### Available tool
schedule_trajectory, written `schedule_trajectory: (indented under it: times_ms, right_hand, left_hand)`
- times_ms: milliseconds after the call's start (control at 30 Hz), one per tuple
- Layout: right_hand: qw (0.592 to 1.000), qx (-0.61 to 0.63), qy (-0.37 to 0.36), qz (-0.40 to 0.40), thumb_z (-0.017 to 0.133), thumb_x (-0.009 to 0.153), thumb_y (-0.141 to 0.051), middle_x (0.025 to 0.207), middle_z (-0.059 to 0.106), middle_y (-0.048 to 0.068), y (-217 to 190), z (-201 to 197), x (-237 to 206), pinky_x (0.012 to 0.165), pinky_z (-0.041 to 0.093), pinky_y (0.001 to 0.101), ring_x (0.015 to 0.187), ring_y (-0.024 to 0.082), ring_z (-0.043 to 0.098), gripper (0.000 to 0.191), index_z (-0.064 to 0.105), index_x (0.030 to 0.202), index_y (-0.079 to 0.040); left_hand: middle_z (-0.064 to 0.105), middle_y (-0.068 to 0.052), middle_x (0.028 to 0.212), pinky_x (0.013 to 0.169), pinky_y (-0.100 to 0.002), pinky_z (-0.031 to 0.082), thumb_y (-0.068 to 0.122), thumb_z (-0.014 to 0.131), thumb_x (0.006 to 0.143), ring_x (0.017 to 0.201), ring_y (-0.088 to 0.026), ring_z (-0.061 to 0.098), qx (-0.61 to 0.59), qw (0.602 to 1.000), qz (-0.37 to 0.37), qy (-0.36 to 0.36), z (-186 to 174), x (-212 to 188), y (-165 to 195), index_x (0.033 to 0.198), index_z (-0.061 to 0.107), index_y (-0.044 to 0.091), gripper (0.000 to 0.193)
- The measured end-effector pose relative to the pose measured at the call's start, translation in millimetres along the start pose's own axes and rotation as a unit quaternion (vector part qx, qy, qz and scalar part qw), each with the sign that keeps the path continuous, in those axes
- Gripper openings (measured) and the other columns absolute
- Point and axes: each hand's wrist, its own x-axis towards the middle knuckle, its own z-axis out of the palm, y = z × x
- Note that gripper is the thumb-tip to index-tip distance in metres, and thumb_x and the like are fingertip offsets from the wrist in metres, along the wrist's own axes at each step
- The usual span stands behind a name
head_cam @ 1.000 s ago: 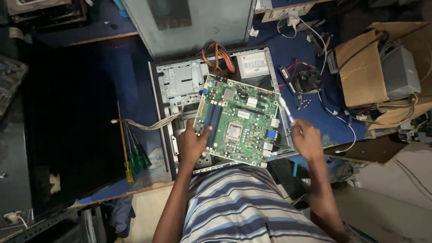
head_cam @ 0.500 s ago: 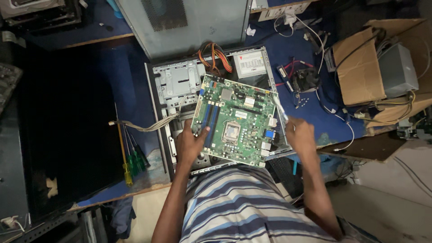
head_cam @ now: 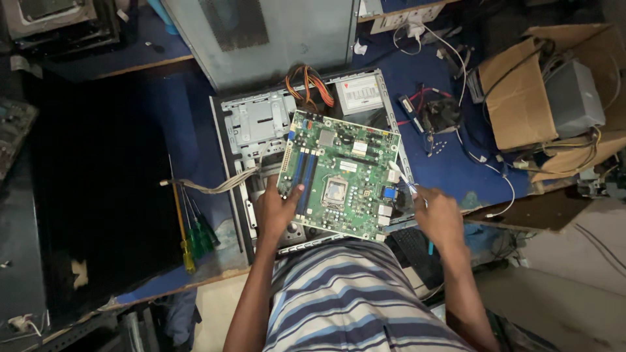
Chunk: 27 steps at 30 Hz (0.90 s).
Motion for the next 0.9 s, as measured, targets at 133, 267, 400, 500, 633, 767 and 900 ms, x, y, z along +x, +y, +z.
schedule_trajectory:
  times_ms: [133, 267, 400, 500, 633, 767, 900]
  right_hand:
    - [0.994, -0.010, -0.066, 0.087, 0.061, 0.096, -0.023, 0.104, 0.073, 0.023, -6.3, -11.4, 1.0, 0.085, 0.055, 0.0536, 0.096, 0.047, 0.069, 0.028, 0.074, 0.120, -0.017]
    - [0.997, -0.018, -0.060, 0.050, 0.061, 0.095, -0.021, 0.107, 0.071, 0.024, -13.2, -6.2, -7.5, 0.087, 0.054, 0.0541, 0.099, 0.048, 0.067, 0.032, 0.075, 0.123, -0.021]
    - [0.999, 0.003, -0.022, 0.035, 0.063, 0.096, -0.024, 0.110, 0.071, 0.024, -15.6, -1.2, -37.4, 0.088, 0.053, 0.0541, 0.100, 0.048, 0.066, 0.029, 0.076, 0.121, -0.019]
    - [0.999, 0.008, -0.013, 0.035, 0.063, 0.096, -0.024, 0.111, 0.071, 0.024, -10.7, -4.0, -67.4, 0.089, 0.054, 0.0540, 0.102, 0.047, 0.067, 0.029, 0.075, 0.122, -0.017]
    - [1.000, 0.005, 0.011, -0.007, 0.062, 0.095, -0.022, 0.114, 0.071, 0.023, -10.2, -3.9, -94.3, 0.088, 0.053, 0.0546, 0.101, 0.047, 0.066, 0.029, 0.075, 0.119, -0.014]
    - [0.999, -0.034, -0.025, 0.016, 0.062, 0.094, -0.022, 0.110, 0.072, 0.021, -20.7, 1.5, -100.3, 0.087, 0.053, 0.0546, 0.099, 0.045, 0.068, 0.030, 0.074, 0.121, -0.019]
    - [0.999, 0.010, -0.013, 0.045, 0.061, 0.095, -0.024, 0.110, 0.072, 0.021, -32.5, -1.9, -98.7, 0.088, 0.054, 0.0529, 0.101, 0.045, 0.068, 0.030, 0.075, 0.122, -0.022]
  left_hand:
    - [0.075, -0.020, 0.093, 0.074, -0.052, 0.054, 0.050, 0.075, 0.085, 0.088, -0.043, 0.072, -0.011, 1.000, -0.001, 0.003, 5.0, -17.8, -2.6, 0.128, 0.057, 0.013, 0.059]
    - [0.075, -0.022, 0.093, 0.076, -0.053, 0.054, 0.050, 0.074, 0.087, 0.090, -0.044, 0.072, 0.006, 1.000, -0.010, -0.010, 4.7, -40.4, -18.8, 0.130, 0.057, 0.013, 0.059]
    - [0.076, -0.020, 0.099, 0.079, -0.051, 0.056, 0.047, 0.075, 0.086, 0.093, -0.042, 0.073, -0.046, 0.998, 0.033, 0.019, 5.0, -59.6, -33.0, 0.121, 0.060, 0.010, 0.054]
    - [0.074, -0.022, 0.101, 0.080, -0.053, 0.054, 0.048, 0.076, 0.086, 0.096, -0.045, 0.070, -0.025, 1.000, 0.013, 0.012, 0.4, -68.7, -42.5, 0.124, 0.059, 0.009, 0.057]
    - [0.074, -0.023, 0.101, 0.082, -0.054, 0.054, 0.052, 0.076, 0.084, 0.097, -0.045, 0.070, -0.009, 1.000, 0.019, 0.016, -9.7, -75.8, -54.1, 0.125, 0.060, 0.011, 0.061]
    - [0.074, -0.023, 0.101, 0.082, -0.055, 0.054, 0.054, 0.075, 0.084, 0.097, -0.046, 0.070, -0.006, 0.999, 0.031, 0.031, -12.7, -82.9, -62.7, 0.127, 0.059, 0.011, 0.064]
    - [0.074, -0.022, 0.103, 0.083, -0.054, 0.054, 0.055, 0.076, 0.083, 0.099, -0.045, 0.070, -0.005, 1.000, 0.008, 0.016, -16.5, -97.8, -64.9, 0.126, 0.060, 0.011, 0.063]
